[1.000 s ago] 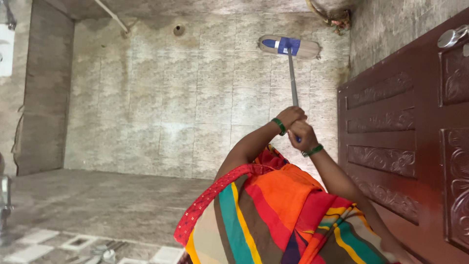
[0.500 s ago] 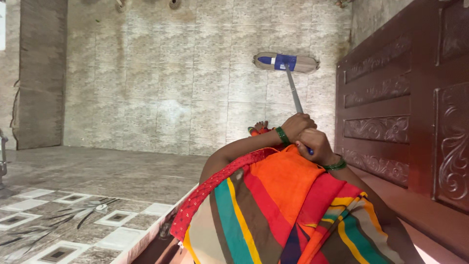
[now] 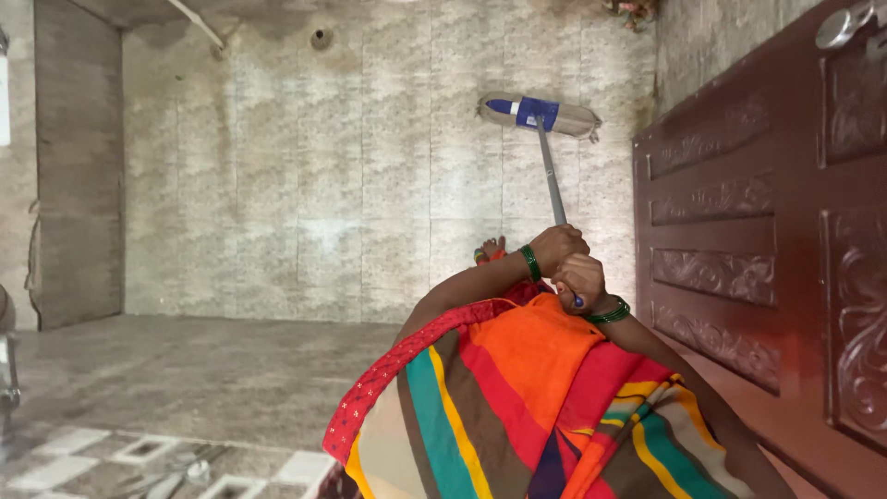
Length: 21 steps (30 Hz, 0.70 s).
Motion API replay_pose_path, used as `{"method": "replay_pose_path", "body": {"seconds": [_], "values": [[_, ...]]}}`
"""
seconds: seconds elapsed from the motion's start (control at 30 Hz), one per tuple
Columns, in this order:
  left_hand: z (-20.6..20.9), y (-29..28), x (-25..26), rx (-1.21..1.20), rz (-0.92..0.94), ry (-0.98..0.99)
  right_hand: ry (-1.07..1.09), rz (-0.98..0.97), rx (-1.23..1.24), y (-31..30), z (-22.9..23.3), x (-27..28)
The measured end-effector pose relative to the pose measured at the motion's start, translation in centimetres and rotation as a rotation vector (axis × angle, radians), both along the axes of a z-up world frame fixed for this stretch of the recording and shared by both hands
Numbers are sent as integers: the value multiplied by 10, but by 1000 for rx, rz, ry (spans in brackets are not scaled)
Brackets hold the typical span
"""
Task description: The person mops the tiled walls and floor using a long-handled mop with a blue head.
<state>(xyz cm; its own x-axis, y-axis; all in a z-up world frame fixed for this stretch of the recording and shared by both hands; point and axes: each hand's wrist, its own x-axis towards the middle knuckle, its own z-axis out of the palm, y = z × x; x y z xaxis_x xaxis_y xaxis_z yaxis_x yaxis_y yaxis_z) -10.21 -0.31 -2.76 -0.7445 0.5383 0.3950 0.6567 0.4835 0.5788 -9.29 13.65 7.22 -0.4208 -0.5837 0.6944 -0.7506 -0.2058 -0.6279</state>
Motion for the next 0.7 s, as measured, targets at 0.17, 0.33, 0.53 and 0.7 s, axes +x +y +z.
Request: {"method": "replay_pose_path", "body": {"seconds": [0.17,0.33,0.53,0.7], "values": [[-2,-43,-70,-55,5,-64,22,-88,66,-39,-4,-60],[23,-83,-152,-197,27,-172,46,-244,59,-84,-14,-127],[59,-109,-164,-228,49,-159,29,-273,175,-96,-38,-143],[31,-99,-113,-354,94,-170,21,-156,372,-88,-78,-94]]}}
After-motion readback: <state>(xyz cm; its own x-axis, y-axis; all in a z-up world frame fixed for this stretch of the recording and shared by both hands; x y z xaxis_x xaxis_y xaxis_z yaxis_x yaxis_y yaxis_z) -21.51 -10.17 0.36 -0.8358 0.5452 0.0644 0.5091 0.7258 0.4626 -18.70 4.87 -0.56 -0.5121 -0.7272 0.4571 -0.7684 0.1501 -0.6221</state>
